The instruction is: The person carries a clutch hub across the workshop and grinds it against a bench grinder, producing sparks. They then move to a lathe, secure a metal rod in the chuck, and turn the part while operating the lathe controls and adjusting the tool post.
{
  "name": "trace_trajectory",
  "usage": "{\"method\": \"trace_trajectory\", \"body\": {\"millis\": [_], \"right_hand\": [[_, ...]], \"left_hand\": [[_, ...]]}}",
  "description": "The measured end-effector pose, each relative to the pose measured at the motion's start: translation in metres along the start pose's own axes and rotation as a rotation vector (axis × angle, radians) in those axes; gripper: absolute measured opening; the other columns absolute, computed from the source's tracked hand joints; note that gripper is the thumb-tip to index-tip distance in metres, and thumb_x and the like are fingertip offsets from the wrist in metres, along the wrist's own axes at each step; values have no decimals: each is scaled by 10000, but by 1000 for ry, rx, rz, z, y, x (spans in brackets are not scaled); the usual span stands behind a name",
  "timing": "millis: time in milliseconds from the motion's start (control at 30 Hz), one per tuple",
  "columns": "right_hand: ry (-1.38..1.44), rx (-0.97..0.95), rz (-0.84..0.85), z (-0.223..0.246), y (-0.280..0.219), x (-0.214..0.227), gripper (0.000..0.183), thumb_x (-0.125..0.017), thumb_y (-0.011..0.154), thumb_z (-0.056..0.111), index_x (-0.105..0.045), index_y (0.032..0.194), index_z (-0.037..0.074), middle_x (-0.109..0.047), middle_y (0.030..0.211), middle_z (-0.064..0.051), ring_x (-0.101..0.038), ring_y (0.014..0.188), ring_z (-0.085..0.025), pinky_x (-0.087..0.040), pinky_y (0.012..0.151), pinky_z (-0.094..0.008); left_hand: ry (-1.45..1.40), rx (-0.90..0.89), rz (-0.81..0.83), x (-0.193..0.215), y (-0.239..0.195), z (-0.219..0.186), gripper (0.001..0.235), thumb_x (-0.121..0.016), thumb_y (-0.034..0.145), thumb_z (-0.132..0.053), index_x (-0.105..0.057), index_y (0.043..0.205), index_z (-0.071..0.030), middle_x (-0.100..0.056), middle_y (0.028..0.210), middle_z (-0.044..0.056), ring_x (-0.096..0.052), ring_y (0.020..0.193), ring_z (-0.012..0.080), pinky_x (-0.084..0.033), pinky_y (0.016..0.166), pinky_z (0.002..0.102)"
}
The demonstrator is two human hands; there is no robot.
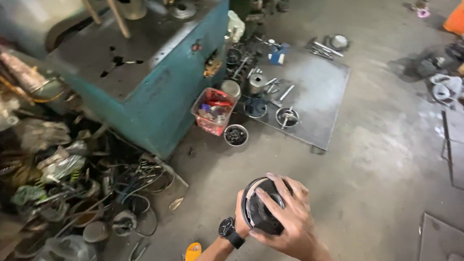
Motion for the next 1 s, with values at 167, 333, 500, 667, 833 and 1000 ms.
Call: {"method": "trace_trajectory", "body": {"millis": [167,333,500,667,833,1000], "right_hand": [[-33,-21,29,-2,7,-8,764,-873,693,438,-642,1334,92,-519,1449,-238,-489,1306,-439,-343,1101,-575],[-25,-86,62,-1,26,-33,727,-866,662,439,-669,1322,207,-466,1504,-233,-448,1350,-444,-321,1130,-575],[-91,-148,99,12,54,-62,789,-852,649,552,-642,1341,238,-365,1563,-234,-305,1438,-478,-213,1155,-612],[-185,-259,186,15,70,-90,786,-795,743,543,-583,1409,183,-273,1586,-267,-229,1457,-489,-148,1150,-622],[-5,-271,104,9,77,-88,434,-750,840,263,-703,1266,190,-546,1489,-161,-449,1396,-397,-379,1133,-505],[-58,-181,151,17,102,-94,305,-755,827,197,-745,1131,181,-613,1208,-132,-520,1207,-375,-426,1020,-502]], "left_hand": [[-198,146,158,8,23,-13,505,-838,837,-204,-685,1265,17,-775,1153,149,-730,1008,226,-599,903,376],[-149,5,51,35,21,18,651,-875,762,-179,-534,1287,-1,-644,1223,115,-643,1114,202,-535,949,348],[-260,170,341,67,82,-60,446,-828,836,-191,-709,1219,5,-769,1140,104,-718,1013,179,-599,923,343],[-446,535,194,87,76,-28,454,-791,791,-271,-686,1187,-75,-758,1126,16,-714,1020,108,-594,917,298],[-113,10,410,111,93,-41,411,-819,807,-230,-710,1139,-14,-762,1081,154,-728,981,235,-588,889,373],[-63,48,449,127,75,-6,412,-815,800,-235,-682,1121,-13,-738,1056,160,-712,969,273,-570,872,388]]}}
Point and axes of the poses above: each hand's wrist, its own y-axis towards the middle knuckle, its own x-axis out of the back of the hand, z = x × y, the point moved 3 cm from there along y, towards the middle knuckle
